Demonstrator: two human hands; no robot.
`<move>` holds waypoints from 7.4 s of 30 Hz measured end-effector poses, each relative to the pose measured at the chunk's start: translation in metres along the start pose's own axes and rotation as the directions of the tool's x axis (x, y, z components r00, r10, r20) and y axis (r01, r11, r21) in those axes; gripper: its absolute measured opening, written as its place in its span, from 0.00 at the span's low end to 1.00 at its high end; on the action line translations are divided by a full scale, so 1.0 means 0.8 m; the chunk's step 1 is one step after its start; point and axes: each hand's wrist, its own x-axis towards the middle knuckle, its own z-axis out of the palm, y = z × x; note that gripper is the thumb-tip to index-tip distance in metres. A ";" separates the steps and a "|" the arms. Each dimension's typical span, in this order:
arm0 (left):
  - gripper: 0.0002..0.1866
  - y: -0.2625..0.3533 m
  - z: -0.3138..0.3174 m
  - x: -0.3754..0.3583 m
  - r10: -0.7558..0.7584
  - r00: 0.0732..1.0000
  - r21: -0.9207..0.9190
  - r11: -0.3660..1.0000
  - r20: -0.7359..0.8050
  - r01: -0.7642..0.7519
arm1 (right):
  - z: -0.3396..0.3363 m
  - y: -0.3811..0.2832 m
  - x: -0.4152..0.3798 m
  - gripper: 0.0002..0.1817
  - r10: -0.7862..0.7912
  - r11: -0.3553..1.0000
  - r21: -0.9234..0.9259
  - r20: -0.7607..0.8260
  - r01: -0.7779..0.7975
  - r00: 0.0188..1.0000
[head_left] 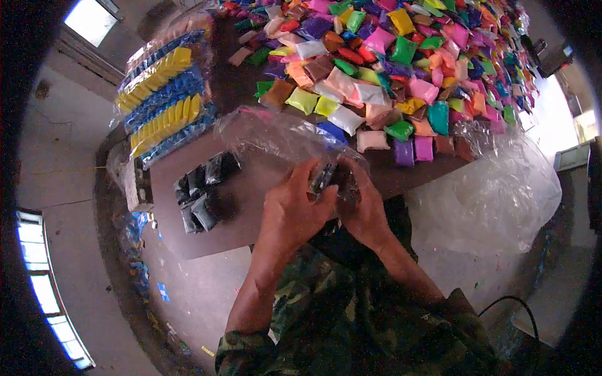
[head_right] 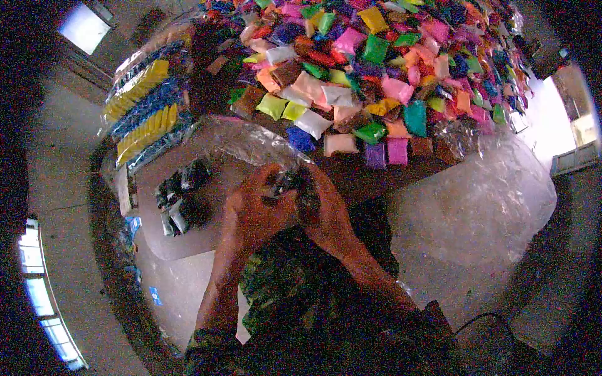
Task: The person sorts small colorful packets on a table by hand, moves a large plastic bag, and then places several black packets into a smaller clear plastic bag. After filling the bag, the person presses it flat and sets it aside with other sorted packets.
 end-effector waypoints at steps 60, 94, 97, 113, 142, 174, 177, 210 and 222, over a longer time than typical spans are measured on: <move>0.25 -0.168 -0.157 -0.095 -0.052 0.998 0.282 0.958 -0.029 0.058 | -0.006 -0.006 0.003 0.37 0.047 0.990 0.131 0.033 -0.051 0.998; 0.30 -0.138 -0.178 -0.085 -0.259 0.962 0.261 0.938 0.088 0.229 | -0.005 -0.016 0.006 0.32 0.100 0.973 0.207 0.023 -0.103 0.995; 0.30 -0.109 -0.171 -0.078 -0.328 0.943 0.046 0.944 0.050 0.326 | -0.003 -0.014 0.007 0.31 0.017 0.988 0.152 -0.019 -0.014 1.000; 0.27 -0.031 -0.028 0.033 -0.003 0.995 0.186 0.982 0.101 -0.016 | 0.002 -0.002 0.001 0.32 0.086 0.987 0.135 0.001 -0.085 0.996; 0.24 -0.034 -0.020 0.000 0.128 0.990 0.017 0.992 -0.065 -0.127 | 0.005 -0.014 0.002 0.33 0.004 0.999 0.035 -0.056 -0.002 0.998; 0.27 -0.238 -0.227 -0.102 -0.519 0.834 0.005 0.849 -0.186 0.529 | 0.002 -0.005 -0.003 0.36 0.013 1.000 0.018 0.011 -0.013 1.000; 0.27 -0.252 -0.229 -0.109 -0.524 0.834 0.034 0.843 -0.171 0.537 | 0.002 -0.010 -0.002 0.36 0.041 0.998 0.054 0.010 -0.042 0.999; 0.17 -0.247 -0.203 -0.141 -0.351 0.906 0.114 0.916 -0.236 0.385 | 0.003 -0.002 -0.004 0.36 -0.027 0.999 0.046 -0.002 0.027 1.000; 0.17 -0.180 -0.178 -0.138 -0.427 0.880 -0.205 0.899 -0.208 0.388 | 0.004 -0.010 -0.002 0.36 -0.006 0.997 0.078 -0.016 0.007 1.000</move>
